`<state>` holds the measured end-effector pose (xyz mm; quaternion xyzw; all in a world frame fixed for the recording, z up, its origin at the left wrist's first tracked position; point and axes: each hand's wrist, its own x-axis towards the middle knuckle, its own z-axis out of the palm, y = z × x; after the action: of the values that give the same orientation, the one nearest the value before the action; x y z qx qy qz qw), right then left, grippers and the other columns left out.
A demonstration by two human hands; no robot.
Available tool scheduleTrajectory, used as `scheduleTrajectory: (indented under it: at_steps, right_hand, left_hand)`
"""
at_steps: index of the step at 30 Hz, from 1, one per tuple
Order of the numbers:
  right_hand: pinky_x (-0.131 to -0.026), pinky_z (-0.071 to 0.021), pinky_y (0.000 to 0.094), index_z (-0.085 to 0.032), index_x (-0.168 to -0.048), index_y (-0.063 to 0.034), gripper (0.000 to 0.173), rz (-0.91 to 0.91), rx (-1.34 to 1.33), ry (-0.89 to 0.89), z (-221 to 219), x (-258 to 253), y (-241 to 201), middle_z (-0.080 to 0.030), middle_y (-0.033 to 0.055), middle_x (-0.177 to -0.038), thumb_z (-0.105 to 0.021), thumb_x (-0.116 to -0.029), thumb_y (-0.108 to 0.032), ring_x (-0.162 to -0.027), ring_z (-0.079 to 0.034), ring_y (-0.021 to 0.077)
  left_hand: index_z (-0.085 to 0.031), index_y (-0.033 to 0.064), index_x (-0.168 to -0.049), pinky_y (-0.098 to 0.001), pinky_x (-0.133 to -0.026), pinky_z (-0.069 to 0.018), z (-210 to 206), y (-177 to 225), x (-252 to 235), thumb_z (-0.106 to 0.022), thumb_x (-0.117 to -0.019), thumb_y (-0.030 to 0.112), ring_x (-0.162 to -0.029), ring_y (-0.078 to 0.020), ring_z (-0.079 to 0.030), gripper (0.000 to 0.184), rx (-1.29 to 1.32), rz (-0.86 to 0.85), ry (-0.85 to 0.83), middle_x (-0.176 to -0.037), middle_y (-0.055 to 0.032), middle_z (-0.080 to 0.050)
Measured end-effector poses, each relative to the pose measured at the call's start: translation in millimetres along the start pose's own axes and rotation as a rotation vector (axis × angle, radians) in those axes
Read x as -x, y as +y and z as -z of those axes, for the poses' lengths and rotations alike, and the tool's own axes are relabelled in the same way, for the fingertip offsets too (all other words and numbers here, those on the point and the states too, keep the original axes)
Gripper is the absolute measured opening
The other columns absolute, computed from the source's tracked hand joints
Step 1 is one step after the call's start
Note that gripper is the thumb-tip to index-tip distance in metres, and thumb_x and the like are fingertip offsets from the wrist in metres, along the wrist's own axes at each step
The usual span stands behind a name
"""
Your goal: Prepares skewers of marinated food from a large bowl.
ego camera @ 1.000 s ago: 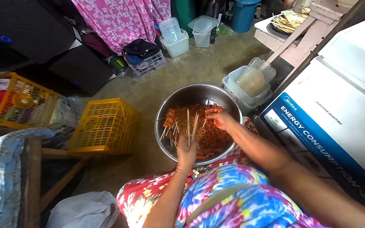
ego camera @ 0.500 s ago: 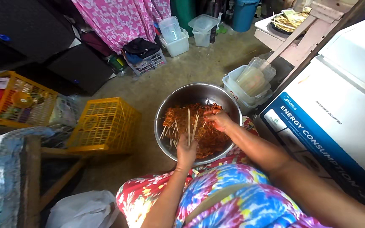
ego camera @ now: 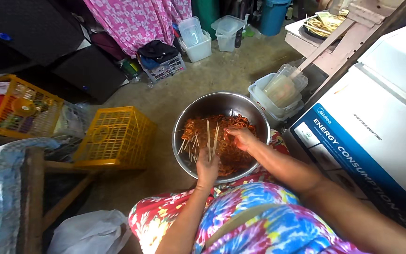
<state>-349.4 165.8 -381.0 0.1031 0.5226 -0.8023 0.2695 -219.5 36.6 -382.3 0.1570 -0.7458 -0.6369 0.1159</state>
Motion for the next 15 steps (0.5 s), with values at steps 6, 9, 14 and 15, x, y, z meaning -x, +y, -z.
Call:
scheduleTrajectory:
  at_steps: [6,9,14,15]
  right_hand:
    - [-0.072,-0.0560,0.0319,-0.062,-0.111,0.0017,0.013,-0.008,-0.035,-0.003,-1,-1,1,-0.065,0.0092,-0.091,-0.061,-0.1003,-0.004,-0.076,-0.063,0.0160]
    - [-0.067,-0.0567,0.0324,-0.059,-0.112,0.0012,0.012,0.011,-0.055,0.038,2,-3,-6,-0.064,0.0090,-0.085,-0.056,-0.1028,-0.005,-0.070,-0.063,0.0175]
    - [-0.061,-0.0574,0.0339,-0.055,-0.116,-0.0024,0.014,0.016,-0.100,0.085,8,-8,-16,-0.059,0.0071,-0.080,-0.050,-0.1068,-0.012,-0.064,-0.062,0.0186]
    - [-0.062,-0.0575,0.0338,-0.055,-0.116,-0.0023,0.013,0.011,-0.097,0.080,9,-9,-16,-0.059,0.0071,-0.080,-0.050,-0.1064,-0.010,-0.065,-0.062,0.0186]
  left_hand:
    - [-0.053,-0.0040,-0.118,-0.0226,-0.052,-0.0542,0,0,-1,-0.056,-0.0903,-0.003,-0.057,-0.0082,-0.063,0.028,0.015,0.012,-0.004,-0.074,-0.0022,-0.065]
    - [-0.053,-0.0043,-0.120,-0.0226,-0.051,-0.0536,1,0,-1,-0.056,-0.0904,-0.003,-0.057,-0.0081,-0.063,0.030,0.001,0.020,-0.022,-0.074,-0.0028,-0.065]
    - [-0.053,-0.0048,-0.121,-0.0238,-0.053,-0.0547,1,-1,-1,-0.056,-0.0908,-0.003,-0.058,-0.0094,-0.064,0.030,0.000,0.030,-0.037,-0.077,-0.0041,-0.066]
    - [-0.053,-0.0047,-0.121,-0.0235,-0.053,-0.0545,1,-1,-1,-0.056,-0.0906,-0.003,-0.058,-0.0091,-0.064,0.031,0.004,0.031,-0.037,-0.077,-0.0038,-0.066]
